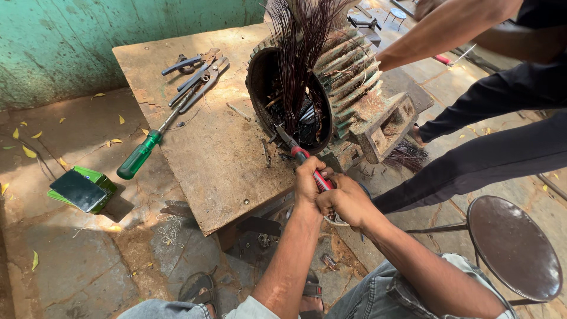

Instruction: The person sits on the floor and works on a disassembled electric motor, separating and organizing copper wires by hand. Another person assists by hammering the motor housing. The person uses pliers to pull and cut wires from the motor stator.

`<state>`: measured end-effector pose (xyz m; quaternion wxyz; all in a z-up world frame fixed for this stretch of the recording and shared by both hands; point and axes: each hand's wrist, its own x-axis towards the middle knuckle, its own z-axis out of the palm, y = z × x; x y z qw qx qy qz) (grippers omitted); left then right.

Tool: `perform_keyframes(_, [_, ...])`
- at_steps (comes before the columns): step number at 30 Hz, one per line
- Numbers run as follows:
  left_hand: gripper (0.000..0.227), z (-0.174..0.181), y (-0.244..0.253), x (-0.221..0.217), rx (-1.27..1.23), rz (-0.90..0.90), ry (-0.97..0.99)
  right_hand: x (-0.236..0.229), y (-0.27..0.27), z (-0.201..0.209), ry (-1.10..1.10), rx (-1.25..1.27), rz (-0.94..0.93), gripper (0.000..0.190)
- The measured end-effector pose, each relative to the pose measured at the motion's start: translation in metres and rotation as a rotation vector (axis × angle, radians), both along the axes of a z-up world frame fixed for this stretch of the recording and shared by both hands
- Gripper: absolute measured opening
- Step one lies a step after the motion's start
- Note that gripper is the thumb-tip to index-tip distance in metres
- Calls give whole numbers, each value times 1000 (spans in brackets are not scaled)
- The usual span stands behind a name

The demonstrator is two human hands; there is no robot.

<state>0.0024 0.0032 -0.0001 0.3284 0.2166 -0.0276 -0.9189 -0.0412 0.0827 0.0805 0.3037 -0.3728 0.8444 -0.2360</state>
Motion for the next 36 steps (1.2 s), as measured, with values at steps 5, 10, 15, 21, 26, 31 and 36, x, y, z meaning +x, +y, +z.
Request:
perform_keyframes(5, [20,1,1,2,13,23,3,2,-1,1,-61,-54,5,20])
perform_keyframes(10, [21,2,2,3,-24,8,-29,3,0,2,-37,-19,-12,19])
perform_keyframes(15, [18,5,2,5,-33,-7,-55,3,0,2,-17,-26,-20,23])
perform_keyframes(21, [18,10,5,9,-47,8,-124,2,0,2,-32,-53,18,27])
perform_keyframes(26, [17,7,2,8,-17,-8,-142,6,0,5,-106,-56,-9,26])
perform_keyframes(31, [18,-1,5,2,-8,41,-67,6,3,6,-153,44,-83,24])
perform_keyframes(36, [18,0,6,1,22,29,-78,-2,3,-7,-63,-83,23,30])
